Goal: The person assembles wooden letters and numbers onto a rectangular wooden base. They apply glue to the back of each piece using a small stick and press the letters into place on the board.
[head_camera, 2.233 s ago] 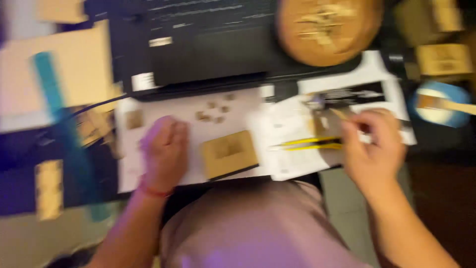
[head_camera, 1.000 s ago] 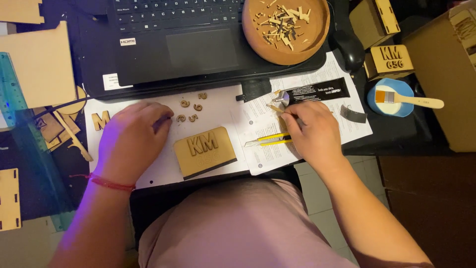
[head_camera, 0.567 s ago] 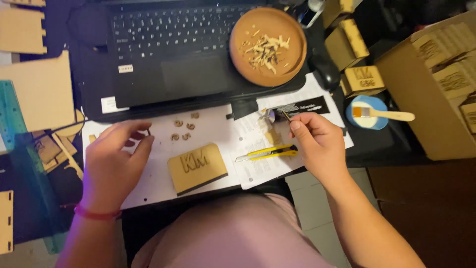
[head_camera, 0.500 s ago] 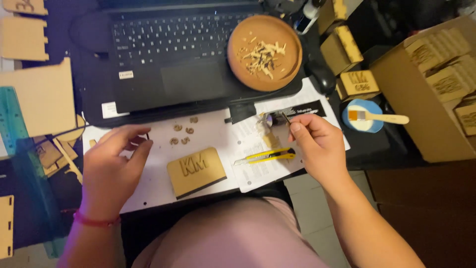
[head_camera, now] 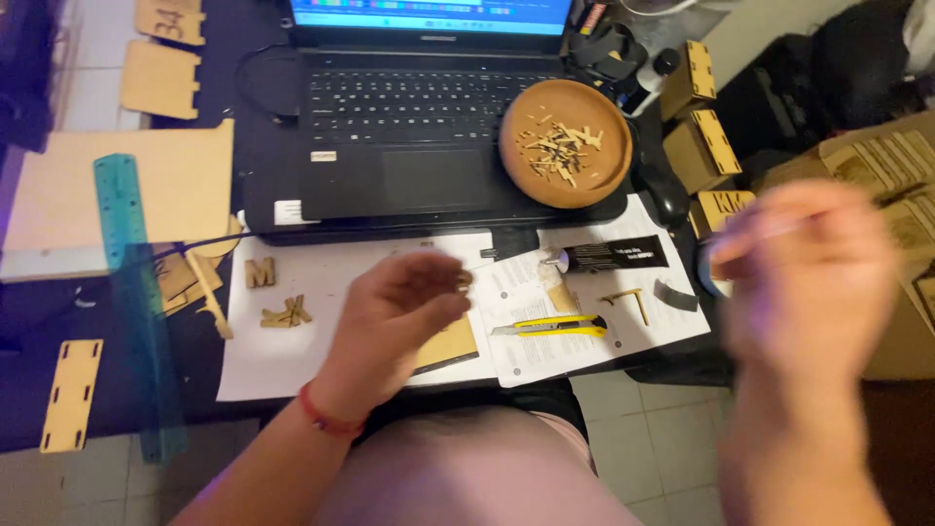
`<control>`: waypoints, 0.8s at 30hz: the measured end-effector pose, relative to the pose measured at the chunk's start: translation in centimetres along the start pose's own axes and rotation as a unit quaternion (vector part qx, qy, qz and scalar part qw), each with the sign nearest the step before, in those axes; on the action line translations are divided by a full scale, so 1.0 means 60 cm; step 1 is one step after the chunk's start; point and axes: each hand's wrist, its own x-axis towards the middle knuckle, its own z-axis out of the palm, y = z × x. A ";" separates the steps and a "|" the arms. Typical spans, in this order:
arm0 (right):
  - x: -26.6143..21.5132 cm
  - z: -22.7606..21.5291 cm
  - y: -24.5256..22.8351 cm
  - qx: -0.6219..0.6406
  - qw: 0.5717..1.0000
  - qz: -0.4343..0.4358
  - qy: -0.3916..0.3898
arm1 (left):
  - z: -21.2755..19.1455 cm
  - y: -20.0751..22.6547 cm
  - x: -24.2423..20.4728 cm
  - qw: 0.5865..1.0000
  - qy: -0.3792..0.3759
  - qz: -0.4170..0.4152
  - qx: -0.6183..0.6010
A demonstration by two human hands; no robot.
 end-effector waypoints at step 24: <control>-0.070 0.093 -0.095 -0.304 0.894 -0.232 -0.231 | 0.072 0.017 -0.012 0.988 -0.126 0.066 -0.057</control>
